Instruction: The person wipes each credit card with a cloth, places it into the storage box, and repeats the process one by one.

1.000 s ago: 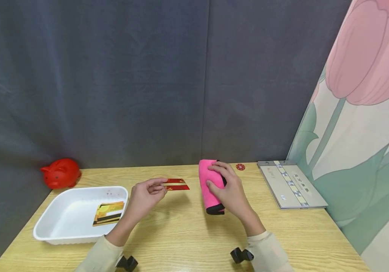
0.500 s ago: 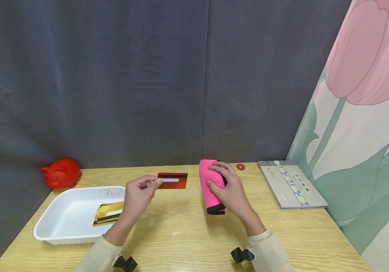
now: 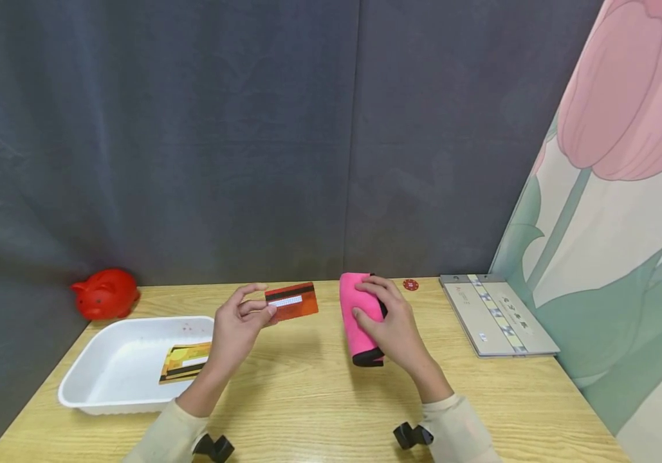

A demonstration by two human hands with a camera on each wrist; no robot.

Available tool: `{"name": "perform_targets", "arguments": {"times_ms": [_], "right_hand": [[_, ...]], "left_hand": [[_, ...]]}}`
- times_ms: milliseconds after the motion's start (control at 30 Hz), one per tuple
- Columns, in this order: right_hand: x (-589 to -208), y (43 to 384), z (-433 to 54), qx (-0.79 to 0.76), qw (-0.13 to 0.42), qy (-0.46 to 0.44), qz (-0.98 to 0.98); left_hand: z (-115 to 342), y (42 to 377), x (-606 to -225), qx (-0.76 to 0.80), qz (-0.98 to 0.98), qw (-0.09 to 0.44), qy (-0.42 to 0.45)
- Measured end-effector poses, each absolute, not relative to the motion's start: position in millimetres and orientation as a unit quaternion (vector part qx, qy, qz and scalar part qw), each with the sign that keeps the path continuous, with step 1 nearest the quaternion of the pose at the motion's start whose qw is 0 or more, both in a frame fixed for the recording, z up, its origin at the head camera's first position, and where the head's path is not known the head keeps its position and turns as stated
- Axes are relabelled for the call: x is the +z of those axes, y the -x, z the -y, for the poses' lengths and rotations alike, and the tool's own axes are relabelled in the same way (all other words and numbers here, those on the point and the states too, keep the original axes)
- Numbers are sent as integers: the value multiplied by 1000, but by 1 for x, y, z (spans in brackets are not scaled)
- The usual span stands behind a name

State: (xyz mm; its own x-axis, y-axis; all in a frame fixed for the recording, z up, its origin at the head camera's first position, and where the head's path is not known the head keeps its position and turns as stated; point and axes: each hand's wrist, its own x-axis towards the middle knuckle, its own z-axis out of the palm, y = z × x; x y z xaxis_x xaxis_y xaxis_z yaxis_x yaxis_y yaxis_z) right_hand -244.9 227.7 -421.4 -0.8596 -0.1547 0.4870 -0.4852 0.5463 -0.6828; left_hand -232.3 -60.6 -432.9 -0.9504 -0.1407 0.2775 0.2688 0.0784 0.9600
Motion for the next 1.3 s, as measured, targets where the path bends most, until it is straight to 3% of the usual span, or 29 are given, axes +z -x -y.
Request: {"name": "perform_targets", "arguments": {"times_ms": [500,800,1300], "right_hand": [[-419,243,-225,451,206,-200,845],[-424,239,-214,459,218,-232,829],[-434,238,-202,448,206,-267,828]], "left_hand": [[58,234,-441,-648,742,131,108],[57,232,-444,-654,743,99,97],[49,230,-443,-659,740,91,104]]}}
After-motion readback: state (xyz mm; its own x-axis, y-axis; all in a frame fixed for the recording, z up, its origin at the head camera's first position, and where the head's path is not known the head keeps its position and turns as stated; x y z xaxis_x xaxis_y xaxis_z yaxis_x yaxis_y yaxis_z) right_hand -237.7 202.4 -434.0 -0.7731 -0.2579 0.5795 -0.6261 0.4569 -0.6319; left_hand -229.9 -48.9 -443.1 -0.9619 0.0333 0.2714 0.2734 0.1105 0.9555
